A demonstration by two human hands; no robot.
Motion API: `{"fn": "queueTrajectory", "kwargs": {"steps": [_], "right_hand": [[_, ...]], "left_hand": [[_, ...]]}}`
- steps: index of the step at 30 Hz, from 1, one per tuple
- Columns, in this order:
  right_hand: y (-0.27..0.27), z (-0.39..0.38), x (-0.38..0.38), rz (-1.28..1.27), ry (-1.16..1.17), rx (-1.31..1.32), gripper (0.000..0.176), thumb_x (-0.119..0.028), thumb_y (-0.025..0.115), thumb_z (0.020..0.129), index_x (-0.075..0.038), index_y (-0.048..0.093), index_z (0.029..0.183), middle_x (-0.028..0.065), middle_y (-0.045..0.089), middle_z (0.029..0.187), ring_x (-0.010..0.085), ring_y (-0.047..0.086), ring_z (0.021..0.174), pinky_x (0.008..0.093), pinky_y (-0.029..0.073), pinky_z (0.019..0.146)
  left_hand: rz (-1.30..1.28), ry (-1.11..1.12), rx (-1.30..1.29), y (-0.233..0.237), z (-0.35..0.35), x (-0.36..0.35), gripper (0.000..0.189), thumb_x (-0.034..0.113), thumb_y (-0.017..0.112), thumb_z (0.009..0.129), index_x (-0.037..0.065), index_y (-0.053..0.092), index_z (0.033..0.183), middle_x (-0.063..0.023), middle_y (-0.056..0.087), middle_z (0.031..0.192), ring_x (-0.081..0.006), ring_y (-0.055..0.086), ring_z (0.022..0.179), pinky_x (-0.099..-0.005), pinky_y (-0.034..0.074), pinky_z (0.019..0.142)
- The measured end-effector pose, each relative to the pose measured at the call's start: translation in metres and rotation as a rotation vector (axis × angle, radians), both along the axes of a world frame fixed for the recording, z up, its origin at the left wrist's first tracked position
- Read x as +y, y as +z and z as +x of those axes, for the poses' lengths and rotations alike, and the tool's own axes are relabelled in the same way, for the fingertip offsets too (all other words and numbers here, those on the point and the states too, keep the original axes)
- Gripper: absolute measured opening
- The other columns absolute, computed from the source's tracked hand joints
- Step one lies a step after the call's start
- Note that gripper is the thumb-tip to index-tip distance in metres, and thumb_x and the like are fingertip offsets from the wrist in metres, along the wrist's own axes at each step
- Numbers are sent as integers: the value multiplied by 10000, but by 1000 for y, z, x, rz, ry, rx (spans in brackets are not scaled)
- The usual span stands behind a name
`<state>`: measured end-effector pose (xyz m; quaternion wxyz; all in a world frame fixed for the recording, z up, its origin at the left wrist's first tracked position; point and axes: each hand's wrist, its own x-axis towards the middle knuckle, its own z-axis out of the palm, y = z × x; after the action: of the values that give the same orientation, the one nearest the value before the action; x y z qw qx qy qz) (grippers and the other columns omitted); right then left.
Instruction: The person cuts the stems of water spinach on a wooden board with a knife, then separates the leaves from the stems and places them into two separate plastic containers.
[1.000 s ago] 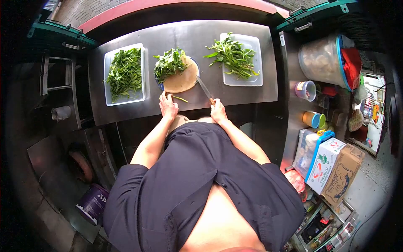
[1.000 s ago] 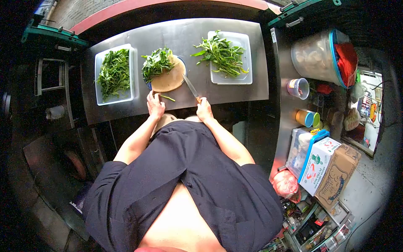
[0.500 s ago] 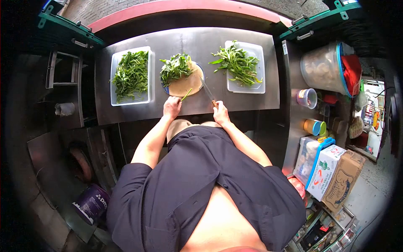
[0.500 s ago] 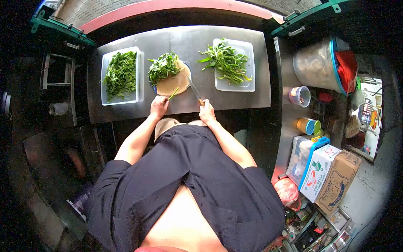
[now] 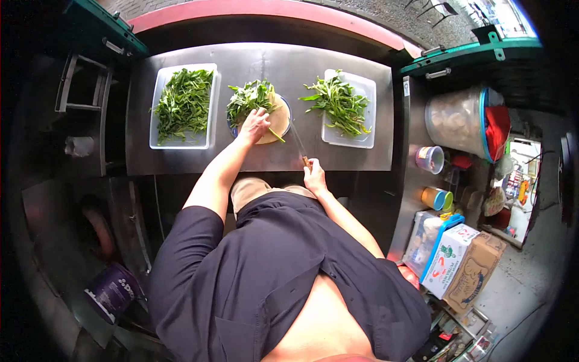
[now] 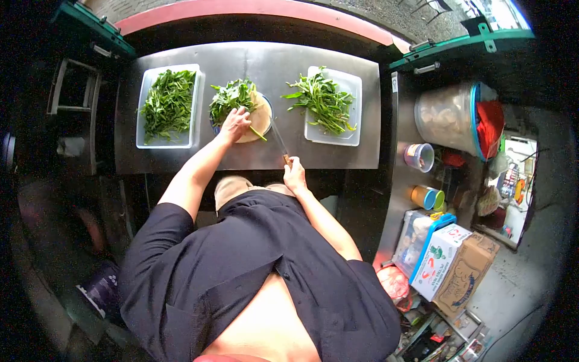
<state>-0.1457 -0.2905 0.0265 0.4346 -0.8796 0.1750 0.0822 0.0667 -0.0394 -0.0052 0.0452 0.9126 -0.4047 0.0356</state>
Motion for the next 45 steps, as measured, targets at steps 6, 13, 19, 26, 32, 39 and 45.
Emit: {"fn": "queueTrajectory", "kwargs": {"steps": [6, 13, 19, 26, 32, 39, 45], "right_hand": [[10, -4, -2, -10, 63, 57, 263, -92, 609, 957, -16, 539, 1199, 287, 666, 1060, 449, 663, 1030, 487, 522, 890], [30, 17, 7, -11, 216, 47, 221, -145, 533, 1022, -20, 564, 1202, 262, 684, 920, 438, 692, 902, 484, 534, 792], [47, 33, 15, -100, 309, 87, 227, -178, 529, 1030, -52, 595, 1206, 258, 688, 922, 468, 672, 904, 519, 529, 757], [52, 43, 29, -79, 317, -6, 230, -176, 551, 1016, -57, 640, 1191, 259, 693, 944, 467, 670, 922, 523, 536, 784], [52, 53, 43, -106, 337, 11, 225, -177, 544, 1018, -48, 644, 1172, 265, 694, 944, 471, 668, 917, 531, 536, 782], [56, 58, 48, -167, 353, 19, 213, -168, 530, 1018, -40, 640, 1148, 266, 696, 934, 475, 669, 915, 545, 532, 779], [65, 68, 47, -254, 376, 123, 206, -179, 539, 1008, -68, 644, 1147, 257, 700, 932, 473, 672, 914, 554, 534, 791]], "left_hand": [[56, 68, 158, -28, -14, 5, 114, 109, 677, 794, 176, 711, 880, -23, 597, 964, -224, 574, 1027, -337, 523, 848], [-273, 81, 316, -20, -29, 29, 519, 13, 650, 790, 57, 592, 1303, -98, 572, 1241, -274, 560, 1175, -344, 529, 974], [-18, 176, 294, 13, -41, 32, 655, 67, 654, 772, 41, 530, 1415, -105, 478, 1454, -307, 463, 1319, -428, 438, 1071], [32, 221, 359, 4, -49, 37, 737, 19, 579, 793, 41, 431, 1515, -88, 387, 1594, -295, 399, 1419, -422, 379, 1137], [81, 241, 432, 15, -44, 36, 709, 41, 558, 831, 49, 414, 1526, -54, 373, 1606, -266, 375, 1445, -431, 380, 1131], [33, 254, 477, 21, -43, 35, 695, -1, 536, 807, 3, 451, 1496, -87, 388, 1603, -298, 389, 1433, -420, 392, 1122], [40, 269, 467, 14, -41, 35, 657, 39, 540, 842, 32, 459, 1495, -42, 384, 1605, -260, 382, 1440, -411, 400, 1110]]}}
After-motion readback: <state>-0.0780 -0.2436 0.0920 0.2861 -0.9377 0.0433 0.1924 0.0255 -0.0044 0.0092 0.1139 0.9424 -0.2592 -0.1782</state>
